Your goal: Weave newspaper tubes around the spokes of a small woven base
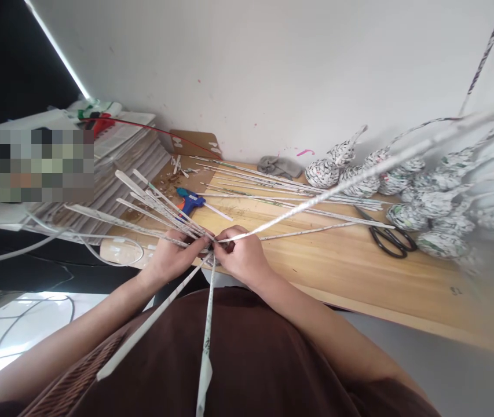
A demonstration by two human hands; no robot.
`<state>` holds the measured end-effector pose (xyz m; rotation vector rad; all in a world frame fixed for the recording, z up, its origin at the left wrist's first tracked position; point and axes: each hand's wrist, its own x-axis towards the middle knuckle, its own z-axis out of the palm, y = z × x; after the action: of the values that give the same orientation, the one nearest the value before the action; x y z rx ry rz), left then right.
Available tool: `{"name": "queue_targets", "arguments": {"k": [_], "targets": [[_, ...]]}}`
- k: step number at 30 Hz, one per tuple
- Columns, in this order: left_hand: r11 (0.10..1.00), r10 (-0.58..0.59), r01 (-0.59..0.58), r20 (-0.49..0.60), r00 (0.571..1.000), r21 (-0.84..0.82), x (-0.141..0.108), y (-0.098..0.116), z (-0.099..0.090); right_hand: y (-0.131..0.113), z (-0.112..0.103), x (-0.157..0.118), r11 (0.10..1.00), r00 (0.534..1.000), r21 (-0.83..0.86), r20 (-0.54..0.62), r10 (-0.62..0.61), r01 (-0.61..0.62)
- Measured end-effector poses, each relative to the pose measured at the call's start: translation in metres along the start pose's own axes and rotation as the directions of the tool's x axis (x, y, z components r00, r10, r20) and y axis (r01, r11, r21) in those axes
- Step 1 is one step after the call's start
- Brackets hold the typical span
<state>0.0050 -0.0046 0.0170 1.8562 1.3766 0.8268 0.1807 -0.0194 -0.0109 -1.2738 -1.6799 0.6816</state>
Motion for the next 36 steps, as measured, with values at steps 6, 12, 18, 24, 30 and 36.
{"name": "queue_targets", "arguments": {"k": [6, 12, 18, 24, 30, 36], "targets": [[0.970, 0.130, -0.073, 0.237, 0.963, -0.234, 0.000, -0.006, -0.019, 0.003, 0.002, -0.001, 0.999, 0.999, 0.020, -0.027, -0.040, 0.041], [0.942, 0.135, 0.004, 0.391, 0.911, -0.334, 0.009, -0.015, -0.035, 0.005, 0.003, -0.001, 0.998, 0.999, 0.062, -0.028, -0.029, 0.031], [0.947, 0.081, 0.027, 0.321, 0.944, -0.319, 0.015, -0.024, -0.026, 0.003, 0.003, -0.002, 0.998, 1.000, 0.061, -0.014, -0.018, 0.019], [0.941, 0.097, 0.023, 0.333, 0.938, -0.338, 0.017, -0.027, -0.025, -0.001, 0.001, -0.001, 0.997, 1.000, 0.076, 0.007, -0.002, 0.001], [0.966, 0.136, -0.058, 0.303, 0.943, -0.251, 0.023, -0.036, -0.021, -0.001, 0.002, 0.000, 0.999, 1.000, 0.049, 0.026, 0.002, -0.003], [0.966, 0.193, -0.124, 0.313, 0.930, -0.228, 0.025, -0.032, -0.024, -0.002, 0.001, -0.001, 0.998, 1.000, 0.068, 0.029, -0.006, 0.004]]}}
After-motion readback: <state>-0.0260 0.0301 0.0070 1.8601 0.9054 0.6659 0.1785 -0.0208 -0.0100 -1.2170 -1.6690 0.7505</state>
